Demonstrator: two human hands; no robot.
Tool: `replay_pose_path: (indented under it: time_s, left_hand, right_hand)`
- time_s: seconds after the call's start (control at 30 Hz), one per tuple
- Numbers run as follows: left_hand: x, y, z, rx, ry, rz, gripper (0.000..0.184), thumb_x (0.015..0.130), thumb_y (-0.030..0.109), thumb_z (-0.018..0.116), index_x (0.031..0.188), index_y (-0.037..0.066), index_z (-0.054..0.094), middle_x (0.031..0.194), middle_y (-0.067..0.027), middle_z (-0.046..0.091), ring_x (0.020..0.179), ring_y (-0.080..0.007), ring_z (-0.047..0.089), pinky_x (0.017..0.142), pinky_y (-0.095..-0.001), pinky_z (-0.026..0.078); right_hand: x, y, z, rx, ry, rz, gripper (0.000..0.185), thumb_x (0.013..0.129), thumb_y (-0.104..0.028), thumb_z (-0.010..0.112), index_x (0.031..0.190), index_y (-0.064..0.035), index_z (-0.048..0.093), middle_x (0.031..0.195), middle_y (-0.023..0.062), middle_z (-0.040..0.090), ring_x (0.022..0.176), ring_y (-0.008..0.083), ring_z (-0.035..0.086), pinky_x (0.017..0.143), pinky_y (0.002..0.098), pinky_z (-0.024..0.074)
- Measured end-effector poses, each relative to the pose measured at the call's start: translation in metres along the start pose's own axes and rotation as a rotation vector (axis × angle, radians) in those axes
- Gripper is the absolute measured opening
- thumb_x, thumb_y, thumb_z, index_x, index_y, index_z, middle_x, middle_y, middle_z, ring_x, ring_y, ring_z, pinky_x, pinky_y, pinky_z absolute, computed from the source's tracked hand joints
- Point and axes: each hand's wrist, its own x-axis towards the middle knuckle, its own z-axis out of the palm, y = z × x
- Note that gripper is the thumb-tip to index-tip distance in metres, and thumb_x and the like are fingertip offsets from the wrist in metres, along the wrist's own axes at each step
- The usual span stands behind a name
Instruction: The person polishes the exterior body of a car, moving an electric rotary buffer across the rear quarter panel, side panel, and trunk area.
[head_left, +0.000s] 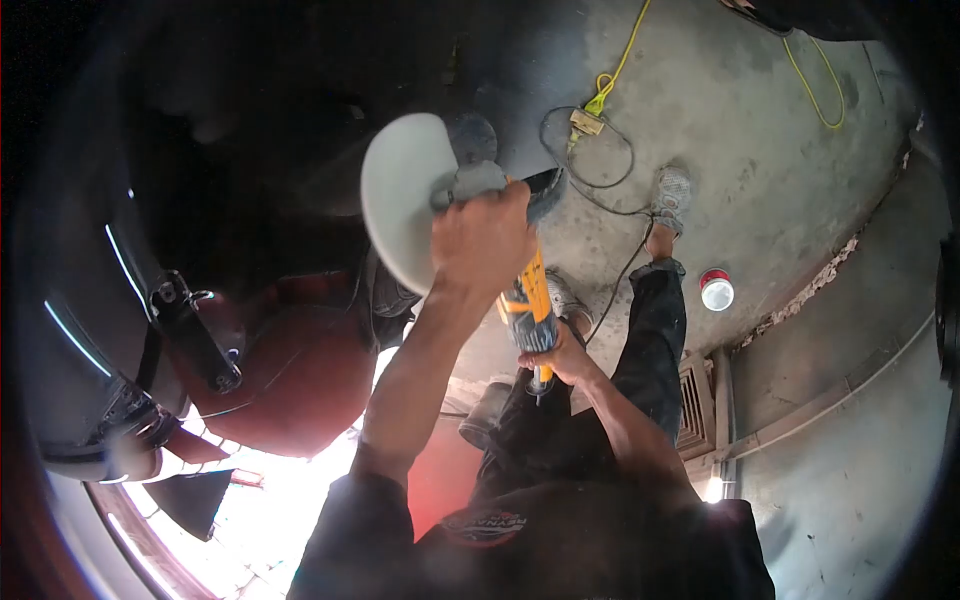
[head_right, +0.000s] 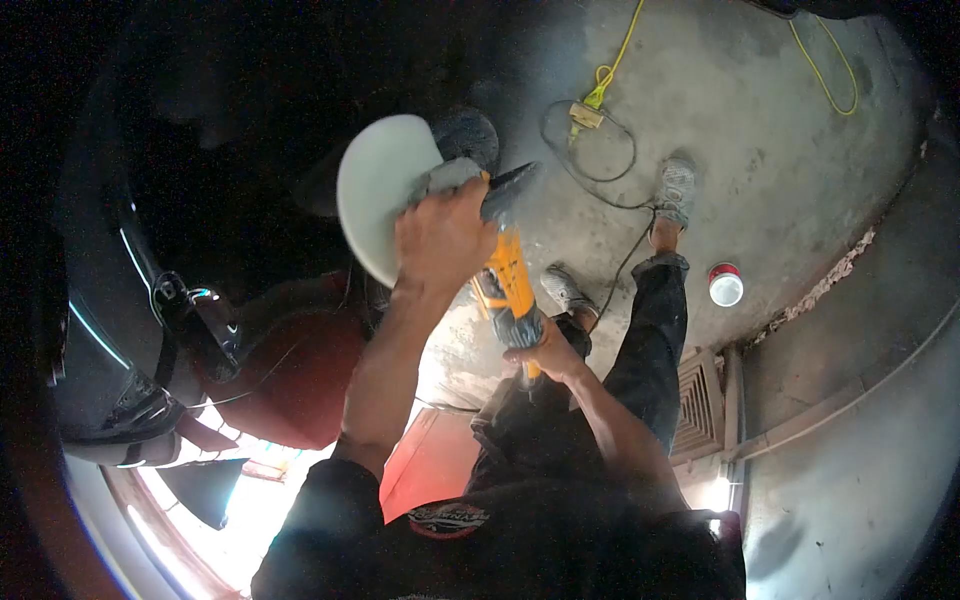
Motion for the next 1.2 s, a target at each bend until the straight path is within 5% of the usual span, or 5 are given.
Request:
replay_pose_path:
  time_s: [0.03, 0.17, 0.27, 0.97, 1.2]
  left_hand:
    - [0.017, 0.004, 0.006, 0.004, -0.072, -0.013, 0.025, 0.078, 0.020, 0.073, 0.098, 0.007, 0.067, 0.086, -0.0183, 0.072, 0.081, -0.0374, 0.072, 0.071, -0.0478, 0.058]
    - [0.073, 0.011, 0.038, -0.036, -0.088, 0.027, 0.021, 0.080, 0.020, 0.071, 0.094, 0.004, 0.070, 0.092, -0.0216, 0.072, 0.087, -0.0394, 0.071, 0.079, -0.0483, 0.058]
    - [0.107, 0.020, 0.052, -0.004, -0.141, -0.003, 0.021, 0.081, 0.018, 0.069, 0.098, 0.005, 0.071, 0.096, -0.0223, 0.072, 0.090, -0.0397, 0.071, 0.082, -0.0484, 0.057]
    - [0.311, 0.079, -0.062, 0.009, 0.393, 0.235, 0.039, 0.080, 0.019, 0.067, 0.117, 0.009, 0.072, 0.099, -0.0233, 0.072, 0.090, -0.0396, 0.070, 0.084, -0.0487, 0.056]
    - [0.233, 0.072, -0.074, 0.019, 0.242, 0.124, 0.029, 0.079, 0.020, 0.068, 0.106, 0.010, 0.073, 0.089, -0.0205, 0.072, 0.085, -0.0394, 0.070, 0.078, -0.0482, 0.057]
  right_hand:
    - [0.005, -0.008, 0.000, -0.029, 0.045, -0.073, 0.058, 0.068, 0.011, 0.082, 0.118, -0.0038, 0.056, 0.104, 0.0050, 0.067, 0.081, 0.0133, 0.064, 0.067, 0.0330, 0.0554]
    - [0.029, -0.033, -0.015, 0.041, -0.015, -0.053, 0.034, 0.071, 0.009, 0.079, 0.097, -0.0019, 0.060, 0.073, 0.0100, 0.067, 0.062, 0.0192, 0.064, 0.059, 0.0340, 0.0509]
    - [0.043, -0.049, -0.028, 0.084, -0.008, -0.017, 0.027, 0.068, 0.007, 0.080, 0.086, -0.0024, 0.064, 0.071, 0.0087, 0.065, 0.060, 0.0202, 0.063, 0.058, 0.0355, 0.0507]
    - [0.106, -0.318, -0.037, -0.094, 0.064, -0.320, 0.031, 0.071, 0.010, 0.077, 0.093, -0.0039, 0.059, 0.073, 0.0065, 0.064, 0.058, 0.0188, 0.061, 0.052, 0.0338, 0.0501]
    - [0.079, -0.262, -0.033, -0.098, 0.011, -0.297, 0.040, 0.069, 0.011, 0.079, 0.100, -0.0039, 0.058, 0.075, 0.0053, 0.064, 0.062, 0.0164, 0.063, 0.055, 0.0329, 0.0509]
